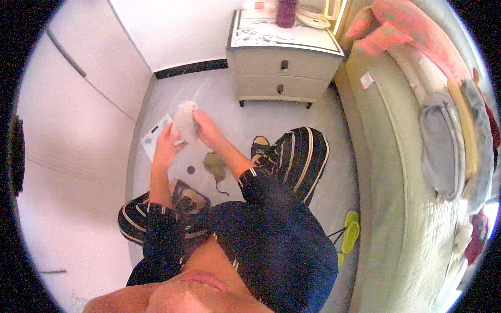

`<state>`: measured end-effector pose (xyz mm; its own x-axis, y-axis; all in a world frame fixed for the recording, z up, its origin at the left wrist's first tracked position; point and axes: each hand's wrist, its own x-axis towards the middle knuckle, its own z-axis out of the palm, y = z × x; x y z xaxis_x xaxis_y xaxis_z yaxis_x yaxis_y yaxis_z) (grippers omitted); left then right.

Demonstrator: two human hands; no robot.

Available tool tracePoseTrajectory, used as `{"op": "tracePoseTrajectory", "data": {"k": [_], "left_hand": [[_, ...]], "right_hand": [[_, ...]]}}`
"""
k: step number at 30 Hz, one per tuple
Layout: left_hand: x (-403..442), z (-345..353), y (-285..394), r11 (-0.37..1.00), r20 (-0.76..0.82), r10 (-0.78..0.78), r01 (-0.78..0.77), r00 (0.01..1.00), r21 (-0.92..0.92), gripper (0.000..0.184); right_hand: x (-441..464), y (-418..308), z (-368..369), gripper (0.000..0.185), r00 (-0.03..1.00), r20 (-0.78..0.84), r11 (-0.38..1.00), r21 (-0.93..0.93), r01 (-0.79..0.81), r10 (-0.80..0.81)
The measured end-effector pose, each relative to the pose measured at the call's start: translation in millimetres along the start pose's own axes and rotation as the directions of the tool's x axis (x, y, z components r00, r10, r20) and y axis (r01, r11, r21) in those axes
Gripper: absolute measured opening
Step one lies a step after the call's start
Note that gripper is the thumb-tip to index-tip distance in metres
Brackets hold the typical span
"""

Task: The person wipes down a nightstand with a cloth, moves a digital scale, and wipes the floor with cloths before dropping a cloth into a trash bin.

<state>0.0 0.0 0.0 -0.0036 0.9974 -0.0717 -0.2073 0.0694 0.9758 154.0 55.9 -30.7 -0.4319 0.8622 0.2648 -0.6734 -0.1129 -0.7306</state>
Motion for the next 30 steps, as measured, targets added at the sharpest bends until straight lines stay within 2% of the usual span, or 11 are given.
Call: {"op": "tracePoseTrajectory", "data": {"k": [2,5,6,10,13,16,19,21,24,27,30], "left_hand": [[5.5,9.6,-1.2,0.998,0.026,0.045,-0.044,0.999,-0.038,0.042],[12.3,34.7,-1.0,1.0,-0.1,0.002,-0.005,0.995,-0.029,0.036],[9.5,43.9,11.3,0.998,-0.143,0.011,-0.019,0.99,-0.056,0.034],[30.3,60.9,34.9,0.972,0.108,0.229,-0.234,0.967,0.036,0.037],[43.6,57.6,41.1,0.984,0.362,0.175,-0.147,0.916,-0.104,0.053],[49.8,66.8,44.1,0.99,0.336,0.126,-0.142,0.933,0.023,0.054],[75.0,66.8,32.1,0.981,0.266,0.104,-0.143,0.958,0.131,0.046],[93.2,65.8,17.8,0.968,0.234,0.107,-0.155,0.966,0.197,0.041],[127.1,72.4,7.8,0.933,0.234,0.167,-0.231,0.958,0.276,0.034],[159.4,82.2,5.4,0.888,0.266,0.244,-0.325,0.933,0.325,0.03],[186.6,96.7,14.9,0.734,0.333,0.387,-0.506,0.86,0.452,0.029]], "right_hand": [[14.6,-3.4,2.2,0.058,0.999,-0.038,0.93,-0.366,-0.032,0.02],[-16.1,-59.1,35.9,0.061,0.958,-0.222,0.55,-0.831,-0.087,-0.184],[-18.3,-55.1,36.7,0.067,0.9,-0.07,0.332,-0.939,0.085,-0.43],[12.6,-55.2,31.7,0.058,0.835,0.199,0.064,-0.961,0.268,-0.514],[67.1,-94.6,-8.1,0.046,0.992,0.117,0.506,-0.853,0.128,-0.055],[66.8,-157.7,-0.7,0.038,0.965,0.008,0.372,-0.923,-0.094,0.262],[76.0,-206.5,-38.6,0.036,0.981,0.083,0.133,-0.989,0.06,0.177],[64.8,-250.3,-67.0,0.034,0.995,0.095,0.045,-0.994,0.096,-0.009],[39.4,-316.0,-124.1,0.032,0.932,-0.097,0.155,-0.987,-0.044,-0.35],[19.6,-375.5,-199.4,0.033,0.658,-0.233,0.231,-0.969,-0.091,-0.716],[10.5,-429.5,-256.0,0.032,0.449,-0.139,0.07,-0.984,-0.166,-0.883]]}}
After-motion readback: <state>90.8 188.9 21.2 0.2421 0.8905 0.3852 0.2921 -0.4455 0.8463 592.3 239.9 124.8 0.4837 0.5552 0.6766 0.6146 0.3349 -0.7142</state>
